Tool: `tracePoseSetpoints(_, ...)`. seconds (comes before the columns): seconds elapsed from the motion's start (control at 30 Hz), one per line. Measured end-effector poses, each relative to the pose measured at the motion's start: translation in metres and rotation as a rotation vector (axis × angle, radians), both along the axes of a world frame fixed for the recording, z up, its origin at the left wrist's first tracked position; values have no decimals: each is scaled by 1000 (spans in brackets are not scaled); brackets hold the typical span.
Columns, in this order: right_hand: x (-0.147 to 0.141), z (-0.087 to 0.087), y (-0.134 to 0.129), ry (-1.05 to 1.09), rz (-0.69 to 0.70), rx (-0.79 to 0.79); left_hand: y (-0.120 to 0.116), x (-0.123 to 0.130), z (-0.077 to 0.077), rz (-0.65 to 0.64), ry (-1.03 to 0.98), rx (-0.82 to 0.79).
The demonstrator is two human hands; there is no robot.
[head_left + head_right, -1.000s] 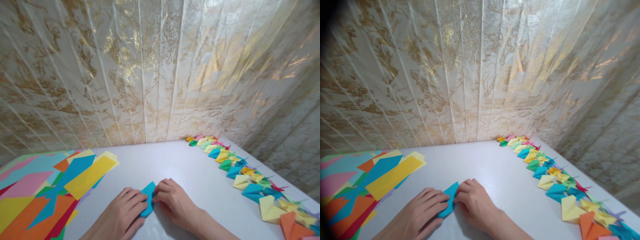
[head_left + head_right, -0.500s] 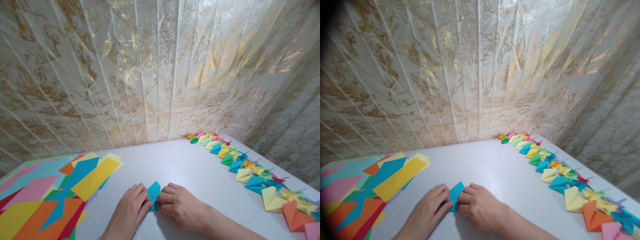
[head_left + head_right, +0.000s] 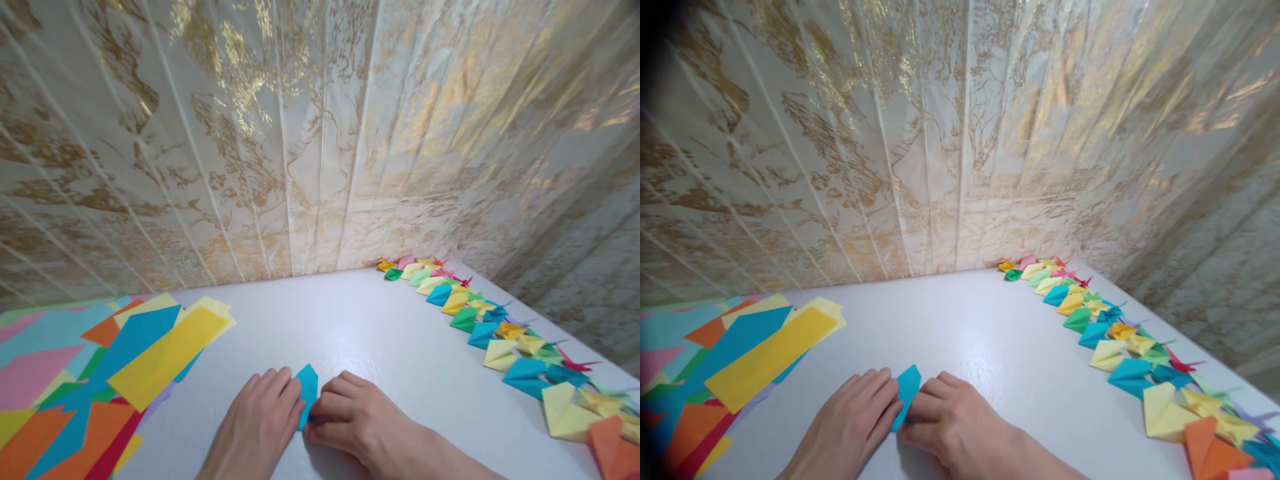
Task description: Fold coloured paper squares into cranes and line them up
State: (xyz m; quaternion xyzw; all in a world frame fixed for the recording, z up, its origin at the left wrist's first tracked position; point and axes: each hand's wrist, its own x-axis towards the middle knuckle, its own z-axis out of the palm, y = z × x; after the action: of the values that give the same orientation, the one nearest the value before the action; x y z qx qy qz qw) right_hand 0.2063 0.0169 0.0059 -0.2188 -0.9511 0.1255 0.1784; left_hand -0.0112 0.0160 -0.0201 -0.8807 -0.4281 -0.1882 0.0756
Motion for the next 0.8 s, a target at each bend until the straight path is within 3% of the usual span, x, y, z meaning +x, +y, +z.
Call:
tracePoseSetpoints(0.5,-8,4,-6,-44,-34,73,-5,11,0,104,84,85)
tracePoseSetpoints(0.7,-10,1,-6,-58,-35,92,-4,9,-2,125,77,-25)
tracePoseSetpoints(0.8,-9,0,-4,-71,-28,85,-4,3,1,114,7,-182)
